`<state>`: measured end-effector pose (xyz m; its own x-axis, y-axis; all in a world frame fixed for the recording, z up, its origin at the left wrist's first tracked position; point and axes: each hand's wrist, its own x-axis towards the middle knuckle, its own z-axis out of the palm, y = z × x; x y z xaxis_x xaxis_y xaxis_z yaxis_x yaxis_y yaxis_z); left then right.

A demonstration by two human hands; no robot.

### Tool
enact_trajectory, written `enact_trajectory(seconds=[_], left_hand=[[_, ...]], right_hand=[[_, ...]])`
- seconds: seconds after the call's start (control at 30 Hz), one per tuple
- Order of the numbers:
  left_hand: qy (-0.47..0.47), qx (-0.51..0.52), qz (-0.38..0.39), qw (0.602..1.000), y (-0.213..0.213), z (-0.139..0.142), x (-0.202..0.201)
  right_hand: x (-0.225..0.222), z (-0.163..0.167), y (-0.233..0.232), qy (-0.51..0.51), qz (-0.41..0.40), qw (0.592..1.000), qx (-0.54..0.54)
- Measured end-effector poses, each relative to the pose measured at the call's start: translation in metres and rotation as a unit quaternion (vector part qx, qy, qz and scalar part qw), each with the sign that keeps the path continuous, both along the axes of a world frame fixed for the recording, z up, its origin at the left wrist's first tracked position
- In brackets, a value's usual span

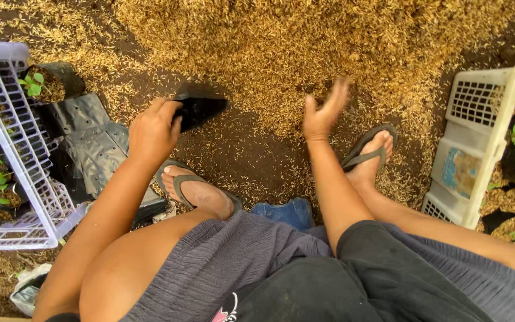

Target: The person sits on a straw-covered floor and repeatedly takes small seedlings from a white crate, places them into black plastic nursery bags, and fills the bags with loose straw-like growing medium. The person then places the filled bags into a second white crate.

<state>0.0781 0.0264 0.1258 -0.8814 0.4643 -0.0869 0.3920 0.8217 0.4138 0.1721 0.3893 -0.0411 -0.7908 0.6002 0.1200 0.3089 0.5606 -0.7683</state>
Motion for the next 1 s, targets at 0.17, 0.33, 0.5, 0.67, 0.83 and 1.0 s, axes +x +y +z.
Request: enact_trajectory(seconds=[0.17, 0.33, 0.5, 0.67, 0.83, 1.0], left_hand=[[0.006, 0.015, -0.009, 1.0, 0.012, -0.005, -0.009], [0.066, 0.008, -0.028, 0.997, 0.012, -0.008, -0.019], [0.067, 0.002, -0.015, 0.998, 0.01, -0.014, -0.026], [0.104, 0.076, -0.022, 0.991, 0.015, -0.027, -0.018], [0.074, 0.057, -0.034, 0.995, 0.024, -0.036, -0.015], [0.071, 0.051, -0.027, 0.996, 0.042, -0.044, -0.021]], right_hand=[[-0.031, 0.009, -0.037, -0.052, 0.083, 0.99, 0.101], [-0.027, -0.004, -0.03, -0.102, 0.146, 0.972, 0.156], [-0.038, -0.01, 0.0, -0.1, 0.196, 0.965, 0.146], [-0.064, 0.037, 0.011, -0.094, 0.167, 0.979, -0.071], [-0.091, 0.116, -0.033, -0.196, 0.093, 0.822, -0.526], [-0.104, 0.161, -0.105, -0.245, 0.126, 0.723, -0.633]])
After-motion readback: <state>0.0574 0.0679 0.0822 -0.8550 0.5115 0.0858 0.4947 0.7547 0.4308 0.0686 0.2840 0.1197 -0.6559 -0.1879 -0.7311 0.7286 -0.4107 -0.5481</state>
